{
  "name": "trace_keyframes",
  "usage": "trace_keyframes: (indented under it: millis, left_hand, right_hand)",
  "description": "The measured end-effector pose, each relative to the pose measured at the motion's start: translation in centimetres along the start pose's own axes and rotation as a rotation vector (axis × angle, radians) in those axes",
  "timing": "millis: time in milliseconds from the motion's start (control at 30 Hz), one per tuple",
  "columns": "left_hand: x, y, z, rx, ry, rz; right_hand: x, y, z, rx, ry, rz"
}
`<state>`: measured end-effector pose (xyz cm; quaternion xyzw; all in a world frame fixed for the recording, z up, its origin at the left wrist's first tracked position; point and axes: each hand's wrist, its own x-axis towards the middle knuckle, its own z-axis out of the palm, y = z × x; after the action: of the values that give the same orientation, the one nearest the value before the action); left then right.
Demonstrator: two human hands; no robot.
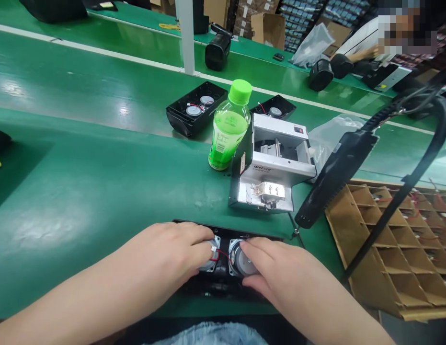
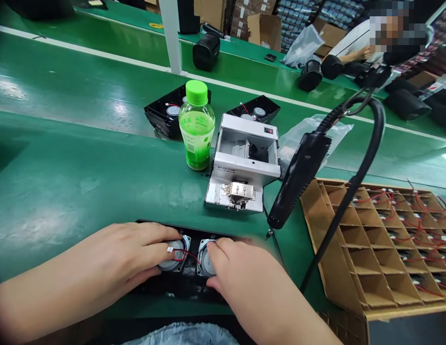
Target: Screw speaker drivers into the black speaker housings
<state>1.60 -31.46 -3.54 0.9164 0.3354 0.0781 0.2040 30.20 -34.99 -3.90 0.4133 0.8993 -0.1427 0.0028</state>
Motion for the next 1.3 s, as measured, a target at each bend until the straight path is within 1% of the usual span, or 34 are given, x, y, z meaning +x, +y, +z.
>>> trace_keyframes:
  millis: [100, 167, 267, 300, 333, 367, 400, 467, 500, 533, 567, 600, 733, 800, 867, 967, 1033, 1133, 1200, 1300]
  left_hand:
    - [0.1, 0.2, -0.1, -0.035, -0.015, 0.009]
    - [0.1, 0.2, -0.1, -0.042, 0.005, 0.007]
    - [0.0, 0.1, 0.1, -0.028, 0.026, 0.004]
    - [-0.1, 0.1, 0.2, -0.021, 0.027, 0.001]
    - [-0.1, 0.0, 0.2, -0.014, 0.029, 0.002]
    - [-0.1, -0.1, 0.2, -0.008, 0.032, 0.011]
    - [-0.1, -0.2, 0.2, -0.003, 0.037, 0.025]
    - [-0.1, -0.3, 0.0, 0.000, 0.052, 0.058]
    - [-0.1, -0.3, -0.1, -0.001, 0.053, 0.070]
    - [-0.1, -0.4, -0.1, -0.004, 0.051, 0.075]
    - [-0.1, -0.4, -0.2, -0.007, 0.044, 0.076]
    - [-0.1, -0.5, -0.2, -0.007, 0.035, 0.073]
    - [-0.1, -0.7, 0.0, 0.006, -0.003, 0.057]
    - [-0.1, -0.9, 0.2, 0.002, -0.015, 0.046]
    - [-0.2, -1.0, 0.3, -0.007, -0.021, 0.036]
    - [-0.3, -1.1, 0.4, -0.023, -0.020, 0.028]
    - [-0.3, -1.1, 0.4, -0.034, -0.017, 0.028]
    - [-0.4, -1.1, 0.5, -0.039, 0.006, 0.033]
    - [-0.4, -1.1, 0.5, -0.036, 0.029, 0.043]
    - [-0.5, -1.3, 0.6, -0.031, 0.044, 0.053]
  right_hand:
    - [0.2, -0.1, 0.1, -0.005, 0.010, -0.017]
    - [0.4, -0.1, -0.1, -0.006, 0.026, -0.027]
    - [0.0, 0.2, -0.9, -0.004, 0.051, -0.049]
    - [-0.4, 0.5, -1.3, 0.019, 0.085, -0.056]
    - [-0.9, 0.8, -1.6, 0.061, 0.157, -0.041]
    - [-1.3, 1.3, -1.9, 0.098, 0.290, 0.012]
    - [-1.7, 1.8, -2.0, 0.114, 0.475, 0.102]
    - [-2.0, 3.1, -2.0, 0.079, 0.861, 0.330]
    - [-1.9, 3.9, -1.8, 0.048, 0.990, 0.433]
    - [-1.6, 4.7, -1.6, 0.041, 1.067, 0.507]
    - [-1.1, 5.5, -1.4, 0.078, 1.088, 0.551]
    - [-0.7, 6.3, -1.1, 0.160, 1.073, 0.574]
    - [0.9, 9.3, -0.5, 0.550, 1.019, 0.599]
    - [1.3, 10.3, -0.3, 0.694, 1.018, 0.607]
    - [1.5, 10.9, -0.2, 0.804, 1.047, 0.607]
    - [1.3, 10.8, -0.7, 0.924, 1.142, 0.582]
    - [0.7, 10.4, -1.5, 0.986, 1.210, 0.542]
    - [-0.5, 9.4, -3.0, 1.075, 1.274, 0.463]
    - [-1.3, 8.7, -3.8, 1.138, 1.285, 0.450]
    - [-1.7, 7.8, -4.4, 1.207, 1.246, 0.491]
